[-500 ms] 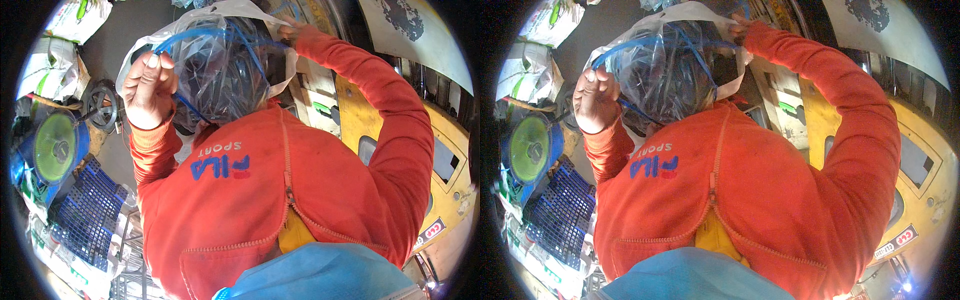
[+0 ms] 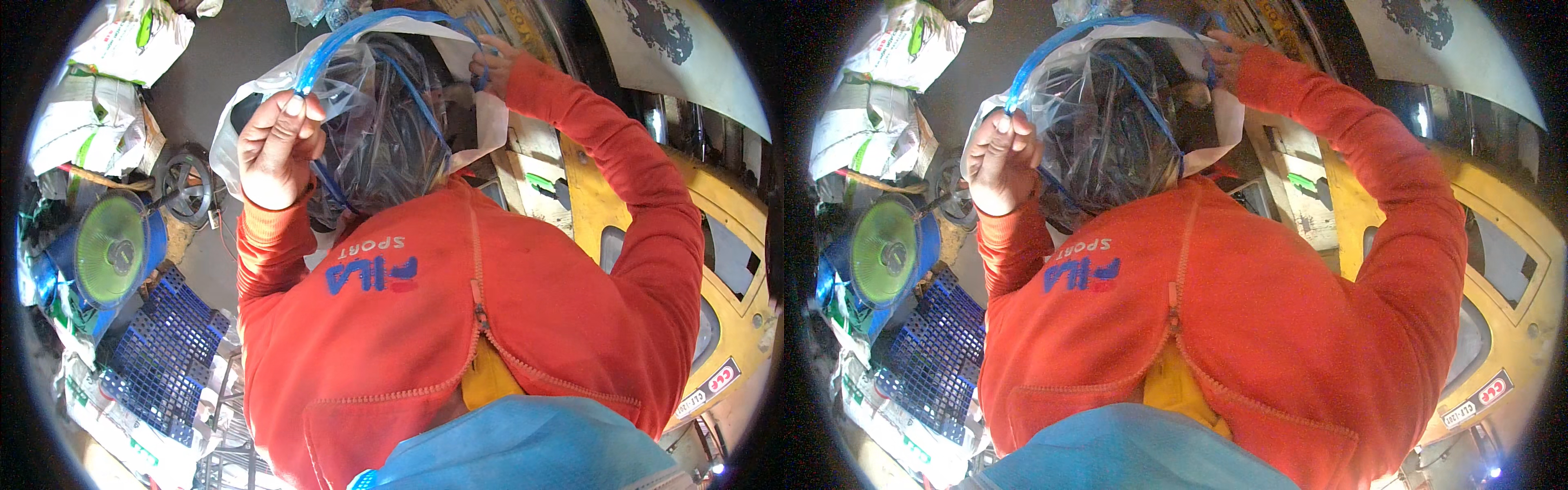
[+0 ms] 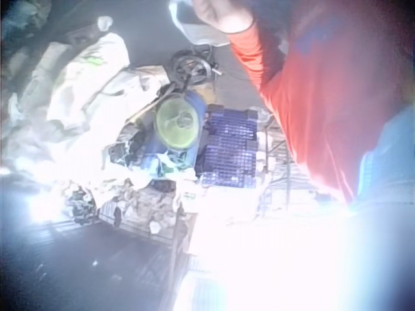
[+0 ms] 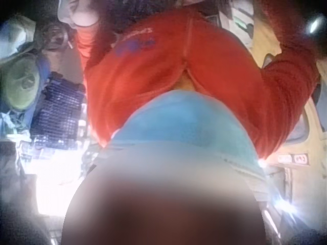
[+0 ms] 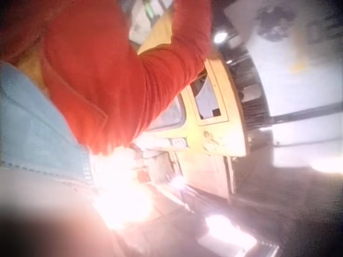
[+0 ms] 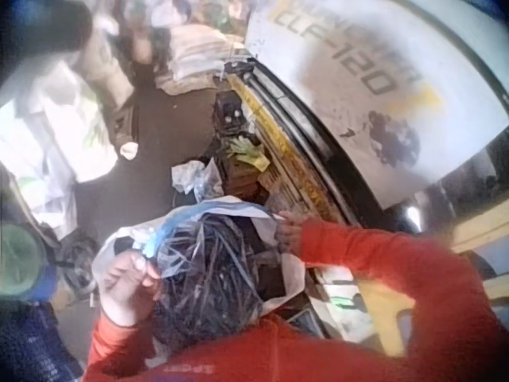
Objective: The person ties a white plastic bag filled with dark items using a blue plastic strap. They repeatedly loop and tighten the strap around the bag, then place the tied bag on a blue plastic chair. Finally, they put on a pair of green gloves.
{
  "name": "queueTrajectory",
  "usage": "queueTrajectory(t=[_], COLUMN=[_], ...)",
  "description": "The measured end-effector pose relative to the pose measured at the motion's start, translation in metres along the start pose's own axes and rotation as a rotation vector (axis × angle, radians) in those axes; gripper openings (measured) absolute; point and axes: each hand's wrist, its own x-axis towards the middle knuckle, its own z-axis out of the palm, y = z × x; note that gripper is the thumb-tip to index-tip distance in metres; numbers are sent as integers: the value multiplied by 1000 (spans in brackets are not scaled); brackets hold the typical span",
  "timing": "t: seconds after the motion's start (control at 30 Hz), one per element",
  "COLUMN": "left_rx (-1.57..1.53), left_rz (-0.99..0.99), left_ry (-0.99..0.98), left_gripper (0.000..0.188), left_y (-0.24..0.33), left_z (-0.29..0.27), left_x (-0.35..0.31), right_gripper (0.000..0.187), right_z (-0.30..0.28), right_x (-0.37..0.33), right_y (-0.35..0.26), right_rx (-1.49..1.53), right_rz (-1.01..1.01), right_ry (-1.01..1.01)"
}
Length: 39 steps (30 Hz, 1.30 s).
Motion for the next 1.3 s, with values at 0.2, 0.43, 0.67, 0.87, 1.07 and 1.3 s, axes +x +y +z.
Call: queueTrajectory(t=[0.2, 0.43, 0.67, 0.87, 1.07, 1.3], left_rx=[8, 29, 81, 206, 705, 1632], left_rz=[-56, -61, -69, -18, -79, 264], left_ry=[-35, -18, 34, 13, -70, -511], left_gripper=[22, 22, 21, 20, 15, 19], left_y=[-3, -3, -1, 9, 9, -39], left_z=[6, 8, 11, 15, 42, 78], left_x=[7, 9, 10, 7, 14, 55], right_gripper=[27, 27, 30, 33, 19, 24], right_z=[-8, 11, 131, 163, 76, -162], right_x=[-3, -35, 26, -2, -47, -43], right_y=[-15, -21, -78, -82, -14, -2], right_rx=[-99, 644, 1475, 1766, 1730, 2683], right_rz=[145, 1044, 1424, 1210, 1225, 237], right_ry=[377, 711, 822, 1080, 1286, 1252])
